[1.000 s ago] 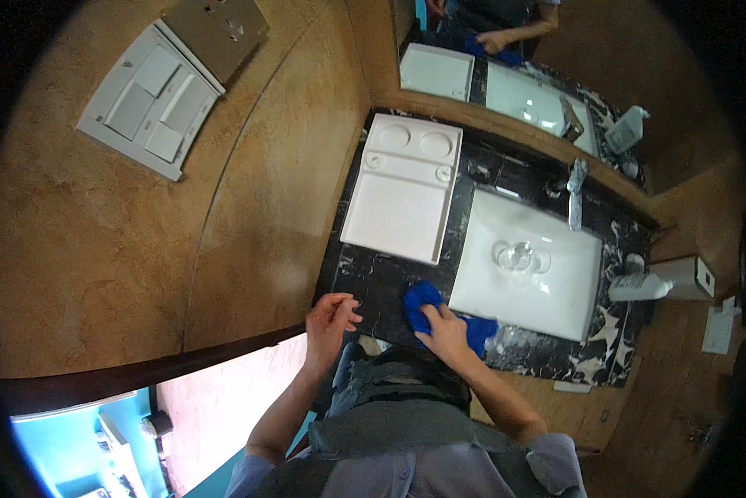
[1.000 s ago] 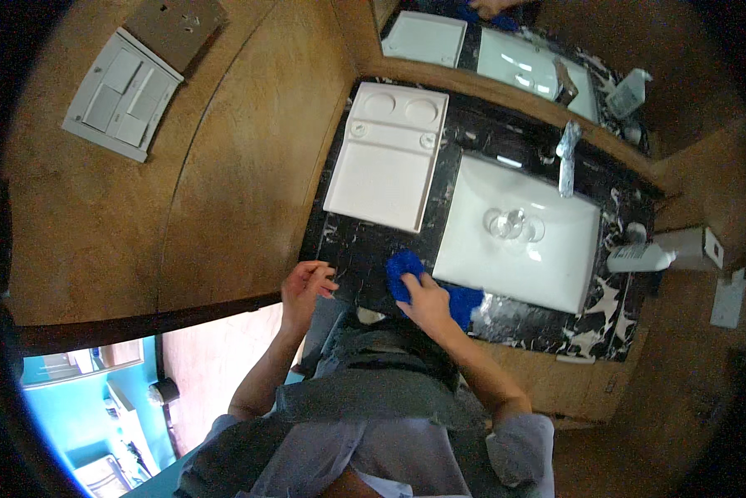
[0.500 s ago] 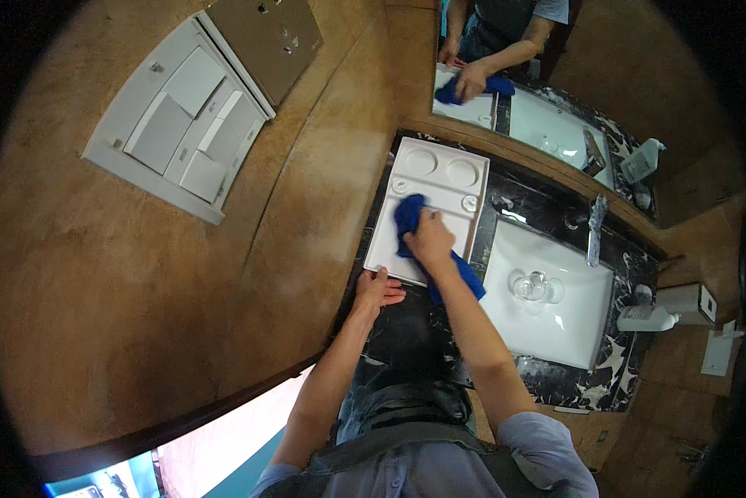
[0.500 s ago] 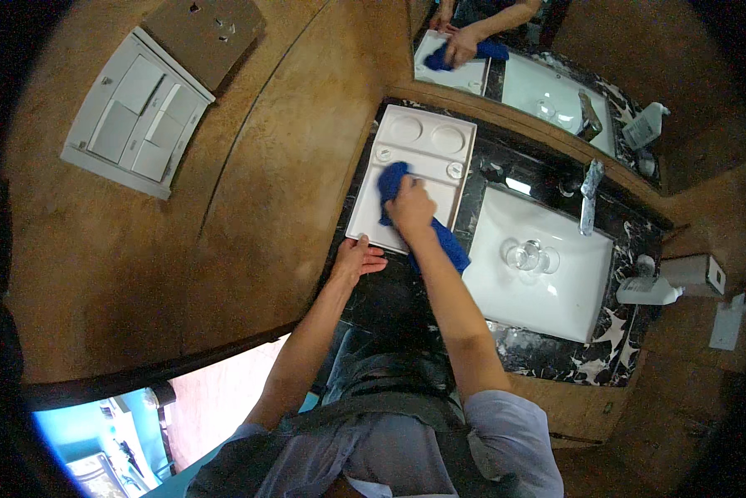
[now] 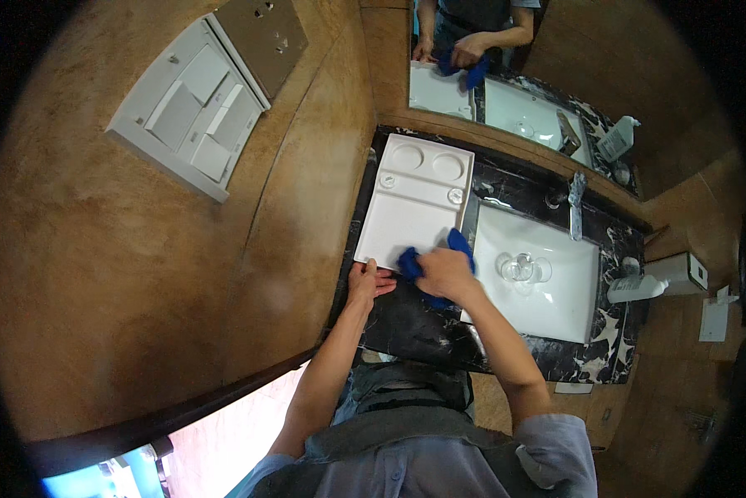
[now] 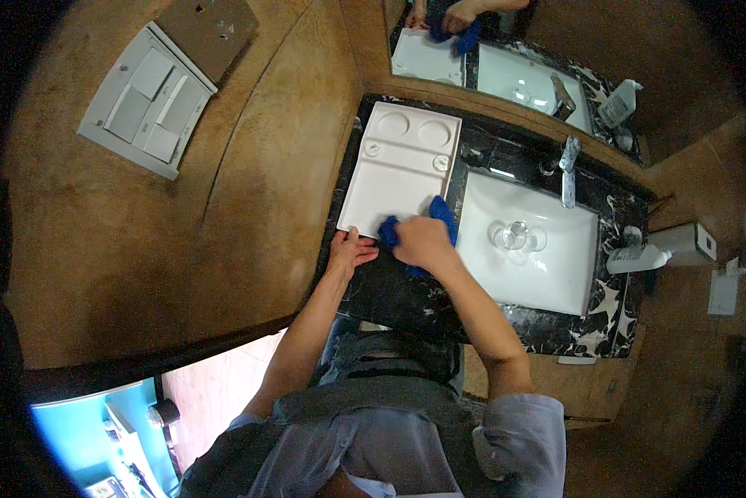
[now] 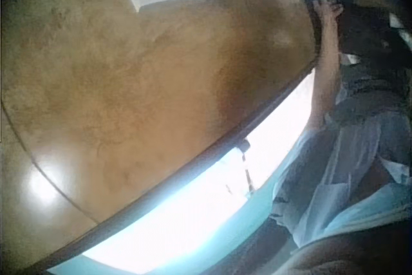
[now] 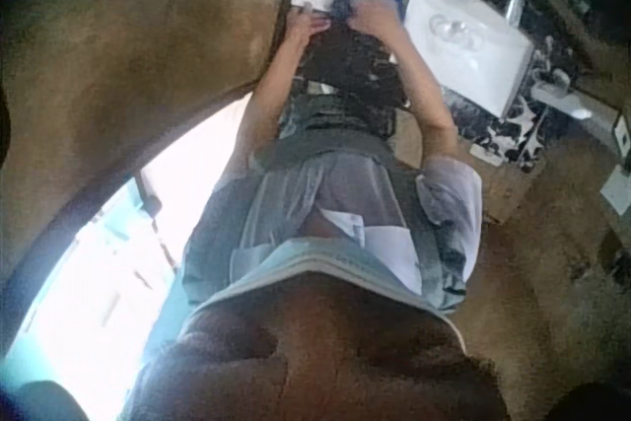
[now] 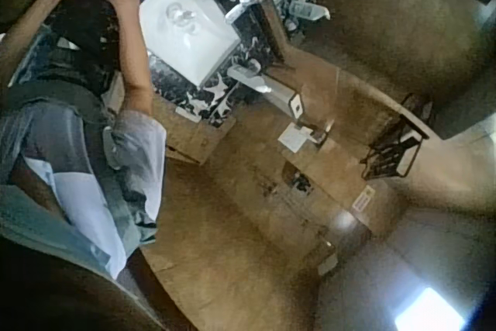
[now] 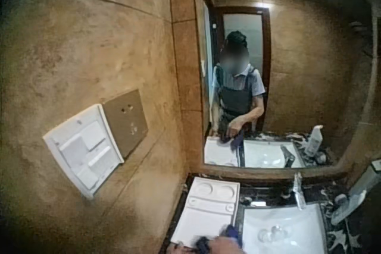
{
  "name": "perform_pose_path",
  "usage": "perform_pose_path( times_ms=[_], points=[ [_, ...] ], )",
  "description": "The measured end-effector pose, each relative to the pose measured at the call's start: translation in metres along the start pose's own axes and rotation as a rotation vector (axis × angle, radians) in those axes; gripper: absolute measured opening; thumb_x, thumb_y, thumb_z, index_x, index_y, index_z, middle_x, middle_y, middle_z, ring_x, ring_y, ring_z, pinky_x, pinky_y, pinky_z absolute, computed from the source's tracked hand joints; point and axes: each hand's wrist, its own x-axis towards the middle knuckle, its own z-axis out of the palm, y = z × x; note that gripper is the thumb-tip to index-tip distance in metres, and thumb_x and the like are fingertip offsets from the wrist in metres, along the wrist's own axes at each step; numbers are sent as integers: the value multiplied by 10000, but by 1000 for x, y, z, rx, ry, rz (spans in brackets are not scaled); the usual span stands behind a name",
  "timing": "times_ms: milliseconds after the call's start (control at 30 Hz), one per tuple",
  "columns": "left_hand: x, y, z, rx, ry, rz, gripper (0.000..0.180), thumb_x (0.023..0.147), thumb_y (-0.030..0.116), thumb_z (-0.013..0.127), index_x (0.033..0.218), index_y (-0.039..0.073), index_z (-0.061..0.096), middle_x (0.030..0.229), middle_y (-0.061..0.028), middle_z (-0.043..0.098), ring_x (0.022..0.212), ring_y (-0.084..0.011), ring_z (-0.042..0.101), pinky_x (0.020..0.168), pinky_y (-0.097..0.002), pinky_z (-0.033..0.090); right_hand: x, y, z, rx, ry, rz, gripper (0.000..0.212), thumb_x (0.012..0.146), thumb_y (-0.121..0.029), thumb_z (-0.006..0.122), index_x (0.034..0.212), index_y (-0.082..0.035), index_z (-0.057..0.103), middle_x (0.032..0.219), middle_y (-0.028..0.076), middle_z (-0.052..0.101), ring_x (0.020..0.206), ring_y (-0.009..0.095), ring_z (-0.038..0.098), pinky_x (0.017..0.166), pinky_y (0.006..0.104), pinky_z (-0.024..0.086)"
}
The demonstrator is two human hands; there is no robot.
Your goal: The person mops the bathroom floor with a mop, rinses the mop head using the shower head, wrings it out, and places it back. They then wipe the sink countertop and a white tray with a blue cloth, handling a plastic cup and a toothbrush along the way.
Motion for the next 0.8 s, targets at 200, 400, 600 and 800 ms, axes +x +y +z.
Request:
perform_pose_path(
  times_ms=[200,400,600,800],
  points=[
    [-1,4,3,-48,-26,-33,358,989,298,411,1212,21,371,951,-210,586,813,-331,657,689,-442,591,-12,19,-2,149,331,-10,536,714,-327,682,1216,-180,571,1053,124,624,947,338,587,784,443,502],
    [-1,1,9,-62,69,0,349,986,285,426,1207,24,359,958,-161,531,802,-318,649,697,-459,585,97,-12,66,79,371,-294,439,735,-216,678,1164,-221,585,1043,169,538,948,353,570,716,468,508],
    [0,-6,16,-80,107,-2,438,980,368,416,1185,-4,305,928,-275,609,788,-372,671,634,-452,586,130,24,26,110,355,-32,431,759,-285,651,1179,-209,592,943,186,607,869,332,629,692,448,522],
    [-1,-23,24,-144,147,182,392,971,396,418,1071,34,306,824,-230,599,692,-334,668,594,-428,584,140,22,37,182,-133,-297,536,744,-300,621,1275,-299,547,1026,159,648,953,358,611,800,431,506]
  ],
)
